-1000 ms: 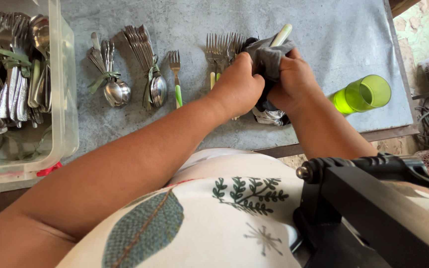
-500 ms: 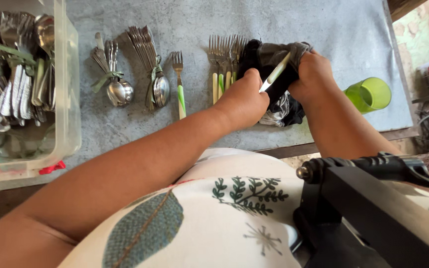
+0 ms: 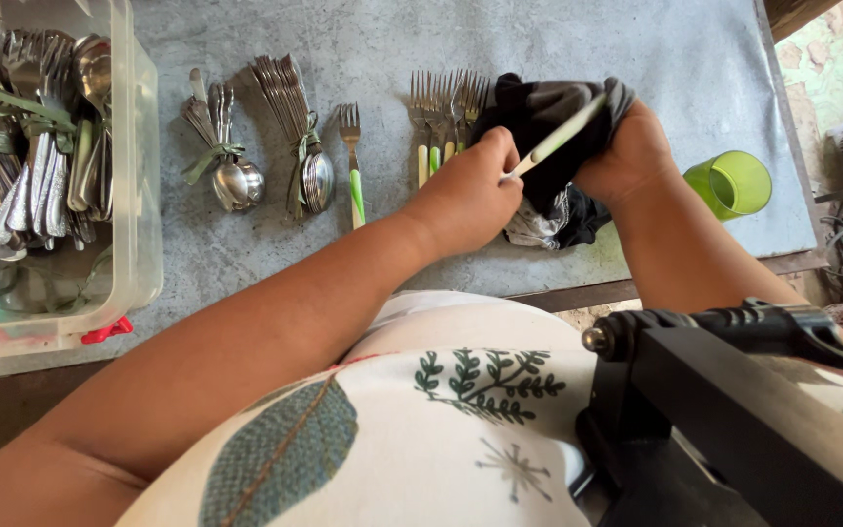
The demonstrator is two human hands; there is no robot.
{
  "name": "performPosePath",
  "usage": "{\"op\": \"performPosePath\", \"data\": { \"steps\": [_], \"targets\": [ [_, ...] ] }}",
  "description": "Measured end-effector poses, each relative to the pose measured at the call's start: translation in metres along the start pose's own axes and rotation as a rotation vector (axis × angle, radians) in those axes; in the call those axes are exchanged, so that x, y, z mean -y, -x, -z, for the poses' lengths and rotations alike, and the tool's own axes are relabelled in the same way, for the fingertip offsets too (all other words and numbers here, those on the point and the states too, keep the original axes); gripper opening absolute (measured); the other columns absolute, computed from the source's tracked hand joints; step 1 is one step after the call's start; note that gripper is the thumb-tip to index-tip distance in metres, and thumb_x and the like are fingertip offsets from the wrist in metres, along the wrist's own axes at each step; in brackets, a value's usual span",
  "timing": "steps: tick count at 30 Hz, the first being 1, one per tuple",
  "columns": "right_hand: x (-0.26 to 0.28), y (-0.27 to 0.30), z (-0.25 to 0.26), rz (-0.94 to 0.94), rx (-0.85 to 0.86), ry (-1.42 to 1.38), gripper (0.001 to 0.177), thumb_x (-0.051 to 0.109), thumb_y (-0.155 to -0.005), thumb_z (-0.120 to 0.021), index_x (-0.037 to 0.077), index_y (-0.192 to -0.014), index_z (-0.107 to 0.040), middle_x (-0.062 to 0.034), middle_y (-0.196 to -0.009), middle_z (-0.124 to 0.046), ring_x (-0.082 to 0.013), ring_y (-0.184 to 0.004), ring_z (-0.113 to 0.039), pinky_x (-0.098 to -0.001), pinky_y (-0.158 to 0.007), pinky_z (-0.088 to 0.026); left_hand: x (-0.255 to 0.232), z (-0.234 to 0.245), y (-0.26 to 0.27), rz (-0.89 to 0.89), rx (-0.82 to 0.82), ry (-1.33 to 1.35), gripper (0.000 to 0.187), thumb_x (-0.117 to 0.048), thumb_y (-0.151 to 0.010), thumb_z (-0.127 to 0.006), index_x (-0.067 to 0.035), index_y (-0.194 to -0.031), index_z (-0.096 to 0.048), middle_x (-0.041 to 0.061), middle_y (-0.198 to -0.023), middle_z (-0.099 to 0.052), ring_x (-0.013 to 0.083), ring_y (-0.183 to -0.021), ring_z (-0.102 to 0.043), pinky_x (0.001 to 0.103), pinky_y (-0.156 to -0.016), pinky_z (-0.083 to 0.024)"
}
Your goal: The person wipes multiple forks with a dark cloth on a table. The person picks up each fork, wipes it with the cloth, and places it back on the table in a row.
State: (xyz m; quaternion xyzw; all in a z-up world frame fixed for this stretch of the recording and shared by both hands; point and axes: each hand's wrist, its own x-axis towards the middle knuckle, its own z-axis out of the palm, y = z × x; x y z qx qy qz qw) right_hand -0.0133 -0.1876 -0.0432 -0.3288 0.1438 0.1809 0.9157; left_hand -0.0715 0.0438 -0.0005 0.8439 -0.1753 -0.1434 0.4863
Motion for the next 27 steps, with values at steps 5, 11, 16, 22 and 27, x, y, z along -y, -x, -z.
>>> {"op": "performPosePath", "data": {
  "steps": [5,11,16,22,27],
  "targets": [
    [-0.01,0.019,-0.018,0.059,0.245,-0.044,0.052,0.034,-0.113,-0.03,-0.003,-0.133,-0.061,-0.0215,-0.131,-0.068,-0.036,-0.127,-0.065,-0.0502,-0.121,-0.049,0.004,-0.006,-0.002,-0.072,-0.121,0.137,0.018,-0.02,-0.096,-0.061,-0.006,-0.105,-0.053,0.013,-0.084,-0.069,0.0278,-0.075,-0.068,0.042,-0.07,-0.053],
    [-0.021,0.03,-0.034,0.076,0.242,0.053,0.046,0.035,-0.115,-0.038,0.001,-0.136,-0.061,-0.0163,-0.135,-0.066,-0.0305,-0.128,-0.065,-0.0472,-0.122,-0.048,0.003,-0.009,-0.003,-0.004,-0.131,0.154,0.017,-0.021,-0.097,-0.06,-0.007,-0.104,-0.052,0.013,-0.083,-0.069,0.0274,-0.074,-0.069,0.042,-0.069,-0.054],
    [-0.012,0.022,-0.041,0.155,0.17,0.132,0.039,0.025,-0.109,-0.038,0.0,-0.125,-0.063,-0.0196,-0.125,-0.068,-0.0338,-0.12,-0.067,-0.0514,-0.116,-0.052,0.0,-0.009,-0.002,-0.03,-0.142,0.073,0.017,-0.018,-0.096,-0.059,-0.007,-0.105,-0.05,0.017,-0.085,-0.07,0.0349,-0.079,-0.07,0.047,-0.073,-0.053],
    [0.002,0.012,-0.036,0.203,-0.016,0.141,0.043,0.014,-0.1,-0.029,-0.007,-0.114,-0.063,-0.0259,-0.113,-0.071,-0.0404,-0.109,-0.071,-0.058,-0.107,-0.059,-0.002,-0.01,0.0,-0.048,-0.11,0.046,0.016,-0.016,-0.095,-0.059,-0.007,-0.105,-0.049,0.02,-0.086,-0.07,0.0392,-0.083,-0.07,0.049,-0.075,-0.052],
    [0.007,0.006,-0.035,0.182,-0.044,0.09,0.045,0.016,-0.106,-0.029,-0.011,-0.115,-0.064,-0.0266,-0.106,-0.072,-0.0385,-0.102,-0.071,-0.0543,-0.107,-0.058,-0.001,-0.008,0.0,-0.039,-0.091,0.052,0.017,-0.016,-0.095,-0.06,-0.007,-0.105,-0.05,0.019,-0.087,-0.07,0.0377,-0.083,-0.071,0.048,-0.075,-0.053]
  ]
}}
